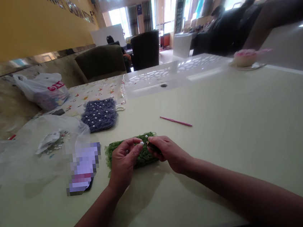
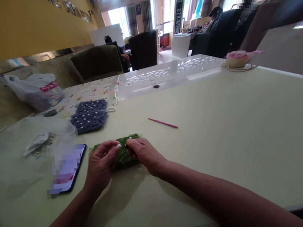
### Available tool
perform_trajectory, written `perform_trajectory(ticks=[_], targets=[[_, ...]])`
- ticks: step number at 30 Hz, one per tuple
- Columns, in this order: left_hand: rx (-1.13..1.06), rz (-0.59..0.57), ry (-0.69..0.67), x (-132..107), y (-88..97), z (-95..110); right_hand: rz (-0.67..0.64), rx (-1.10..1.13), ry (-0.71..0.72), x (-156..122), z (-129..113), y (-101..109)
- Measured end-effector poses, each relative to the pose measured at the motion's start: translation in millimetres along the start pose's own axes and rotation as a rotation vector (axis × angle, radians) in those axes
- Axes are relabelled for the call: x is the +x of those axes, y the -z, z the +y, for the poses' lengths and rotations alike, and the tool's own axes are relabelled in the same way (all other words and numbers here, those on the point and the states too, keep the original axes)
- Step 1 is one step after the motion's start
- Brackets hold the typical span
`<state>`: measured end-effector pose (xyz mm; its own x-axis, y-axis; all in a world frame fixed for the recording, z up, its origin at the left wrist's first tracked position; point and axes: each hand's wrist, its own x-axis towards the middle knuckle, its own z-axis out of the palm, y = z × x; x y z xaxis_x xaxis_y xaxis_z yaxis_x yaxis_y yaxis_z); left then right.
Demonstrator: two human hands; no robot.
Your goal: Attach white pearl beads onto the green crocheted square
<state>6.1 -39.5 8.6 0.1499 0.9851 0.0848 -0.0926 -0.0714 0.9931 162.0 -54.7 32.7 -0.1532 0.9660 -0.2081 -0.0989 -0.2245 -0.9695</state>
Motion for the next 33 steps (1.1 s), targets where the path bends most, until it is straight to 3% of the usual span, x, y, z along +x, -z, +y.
perform_trajectory(ticks=[19, 33], targets=[[0.136, 0.02, -0.053, -2.0, 0.2, -0.9, 0.002, -0.004, 0.011, -0.5, 0.8, -0.8], [0.12, 0.043, -0.068, -2.3, 0.7, -1.8, -0.004, 0.007, 0.009, 2.4, 4.3, 4.7]])
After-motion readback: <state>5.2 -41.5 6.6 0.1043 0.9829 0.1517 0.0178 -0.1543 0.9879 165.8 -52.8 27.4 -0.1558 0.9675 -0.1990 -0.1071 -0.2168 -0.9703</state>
